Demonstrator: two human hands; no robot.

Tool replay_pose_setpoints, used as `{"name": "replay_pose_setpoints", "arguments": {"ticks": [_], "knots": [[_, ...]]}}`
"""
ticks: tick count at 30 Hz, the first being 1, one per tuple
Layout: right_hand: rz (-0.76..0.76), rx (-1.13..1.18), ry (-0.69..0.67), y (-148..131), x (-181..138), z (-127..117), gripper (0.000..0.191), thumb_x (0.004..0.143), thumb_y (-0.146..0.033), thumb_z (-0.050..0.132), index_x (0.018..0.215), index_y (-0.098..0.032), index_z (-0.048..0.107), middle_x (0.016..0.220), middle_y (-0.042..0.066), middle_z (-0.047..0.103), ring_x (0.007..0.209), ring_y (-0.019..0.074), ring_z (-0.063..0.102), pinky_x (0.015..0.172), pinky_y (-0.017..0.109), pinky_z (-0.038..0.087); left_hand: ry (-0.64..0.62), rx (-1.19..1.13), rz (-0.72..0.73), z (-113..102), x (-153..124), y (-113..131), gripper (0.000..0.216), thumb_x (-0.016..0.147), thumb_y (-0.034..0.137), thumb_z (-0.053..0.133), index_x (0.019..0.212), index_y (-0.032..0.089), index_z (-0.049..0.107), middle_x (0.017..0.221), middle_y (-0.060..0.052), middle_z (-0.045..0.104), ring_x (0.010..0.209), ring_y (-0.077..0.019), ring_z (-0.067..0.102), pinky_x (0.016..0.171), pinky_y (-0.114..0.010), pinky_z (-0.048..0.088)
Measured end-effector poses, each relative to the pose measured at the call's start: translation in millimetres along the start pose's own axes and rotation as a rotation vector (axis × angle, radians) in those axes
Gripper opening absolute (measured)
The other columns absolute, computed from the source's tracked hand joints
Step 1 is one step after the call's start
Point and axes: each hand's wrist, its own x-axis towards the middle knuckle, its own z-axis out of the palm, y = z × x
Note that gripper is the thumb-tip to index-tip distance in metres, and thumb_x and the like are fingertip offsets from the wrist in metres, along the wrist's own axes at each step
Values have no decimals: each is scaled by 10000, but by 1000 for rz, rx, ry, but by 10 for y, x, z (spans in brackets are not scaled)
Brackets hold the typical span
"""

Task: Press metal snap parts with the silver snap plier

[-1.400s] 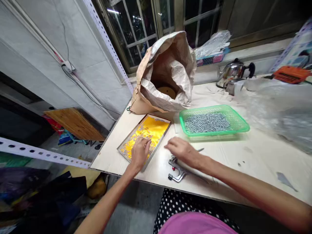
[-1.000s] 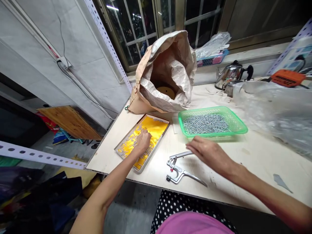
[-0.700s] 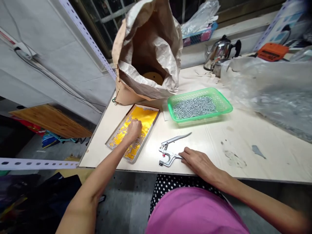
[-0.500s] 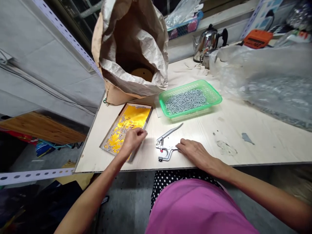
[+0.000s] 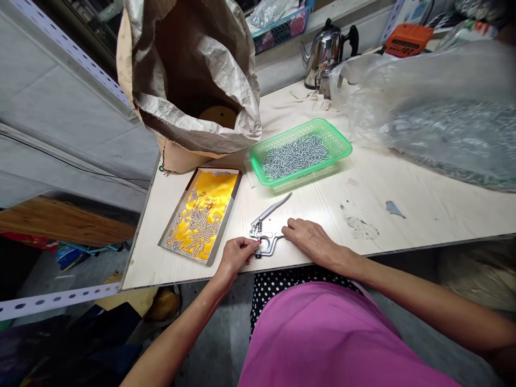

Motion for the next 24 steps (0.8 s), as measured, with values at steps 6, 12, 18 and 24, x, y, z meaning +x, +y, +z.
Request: {"name": "replay_pose_setpoints", "arguments": {"ticks": [6, 12, 18, 24], "knots": [[12, 10, -8, -14, -10, -33, 192, 958, -117, 417, 1002, -178, 594, 1003, 76, 586, 856, 188, 524, 653, 304, 288, -22, 102, -12, -5, 37, 16, 324, 622, 454, 727, 672, 139, 673, 482, 46, 516, 438, -72, 410, 436, -204, 335], [10, 14, 58, -8, -9, 61, 197, 931, -102, 441, 996, -190, 606, 980, 72, 593, 826, 189, 527, 653, 306, 314, -145, 315, -26, -69, 73, 123, 321, 668, 455, 661, 559, 158, 607, 440, 50, 468, 427, -79, 406, 459, -216, 347], [-40, 76, 147, 94, 35, -39, 399, 855, -342, 667, 1202, -173, 567, 1275, 150, 534, 1101, 288, 503, 851, 383, 414, -184, 430, -16, -71, 20, 95, 383, 669, 522, 626, 544, 161, 594, 437, 47, 441, 436, -86, 374, 470, -229, 288], [-174, 28, 79, 334, 264, -67, 999, 638, -605, 786, 1420, -130, 384, 1496, 239, 343, 1388, 420, 248, 1073, 602, 257, -194, 421, 4, -14, -108, 3, 412, 667, 559, 604, 561, 161, 582, 475, 37, 437, 481, -95, 371, 491, -231, 256]]}}
